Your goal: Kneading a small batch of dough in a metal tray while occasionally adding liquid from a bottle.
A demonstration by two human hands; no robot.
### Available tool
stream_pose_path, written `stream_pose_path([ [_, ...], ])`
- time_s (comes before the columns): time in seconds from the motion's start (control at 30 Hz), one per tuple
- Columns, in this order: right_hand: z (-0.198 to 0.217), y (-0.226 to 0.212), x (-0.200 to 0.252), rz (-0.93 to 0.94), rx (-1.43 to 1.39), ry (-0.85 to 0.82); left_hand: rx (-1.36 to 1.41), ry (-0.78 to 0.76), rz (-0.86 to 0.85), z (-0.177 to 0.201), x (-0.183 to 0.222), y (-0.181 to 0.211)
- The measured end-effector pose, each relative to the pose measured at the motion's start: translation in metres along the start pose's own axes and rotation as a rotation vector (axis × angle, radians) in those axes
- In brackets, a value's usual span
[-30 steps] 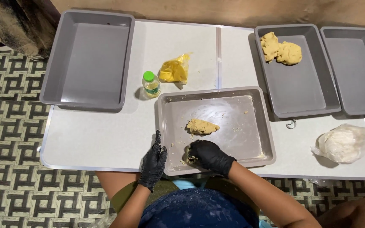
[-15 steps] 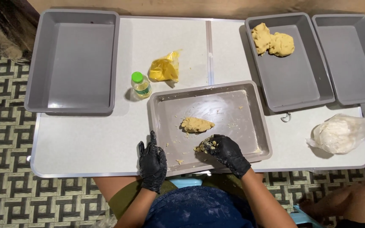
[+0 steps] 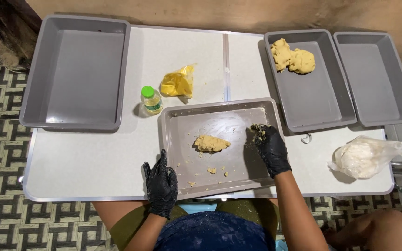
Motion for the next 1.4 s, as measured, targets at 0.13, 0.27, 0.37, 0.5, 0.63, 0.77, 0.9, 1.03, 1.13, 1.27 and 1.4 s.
stream_pose_path([
  [0.13, -0.009, -0.026, -0.009, 0.272, 0.783, -0.014, -0.017, 0.015, -0.012, 0.004, -0.001, 0.006],
  [0.27, -0.03, 0.011, 0.004, 0.164, 0.914, 0.0, 0.004, -0.001, 0.062, 0.0, -0.002, 0.004],
  [0.37, -0.06, 0.027, 0.058, -0.026, 0.841, -0.03, 0.007, 0.019, 0.063, -0.004, 0.001, 0.0],
  [0.5, -0.078, 0.044, 0.095, 0.017, 0.858, -0.19, -0.022, -0.001, 0.056, -0.002, -0.001, 0.003],
  [0.63, -0.077, -0.024, 0.101, -0.473, 0.186, -0.262, -0.015, 0.003, 0.023, 0.001, -0.004, 0.005],
  [0.77, -0.037, -0.02, 0.087, 0.067, 0.394, -0.307, 0.028, -0.017, 0.041, 0.003, -0.002, 0.005],
  [0.9, -0.038, -0.051, 0.088, -0.21, -0.179, -0.467, 0.028, -0.042, 0.074, 0.003, -0.005, 0.007],
  [1.03, -0.082, -0.09, 0.096, -0.735, -0.392, -0.464, 0.032, -0.025, 0.063, -0.002, 0.0, -0.002],
  [1.13, -0.113, -0.118, 0.097, -0.74, -0.322, -0.567, 0.036, -0.023, 0.052, -0.005, 0.001, -0.006],
  [1.27, -0.168, -0.049, 0.087, -0.751, -0.332, -0.343, -0.033, 0.084, 0.01, 0.01, -0.011, 0.009],
  [1.4, -0.2, -0.083, 0.094, -0.654, -0.119, -0.539, -0.011, 0.086, -0.013, 0.004, -0.01, 0.007],
])
Point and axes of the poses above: each hand's wrist, its own x-axis away from the middle knuckle, its own z-axis out of the back of the hand, y = z × x, the point moved 2 cm from there along -x, towards the middle knuckle, and after that the axes turned 6 degrees about -y, right-handed, at the moved point
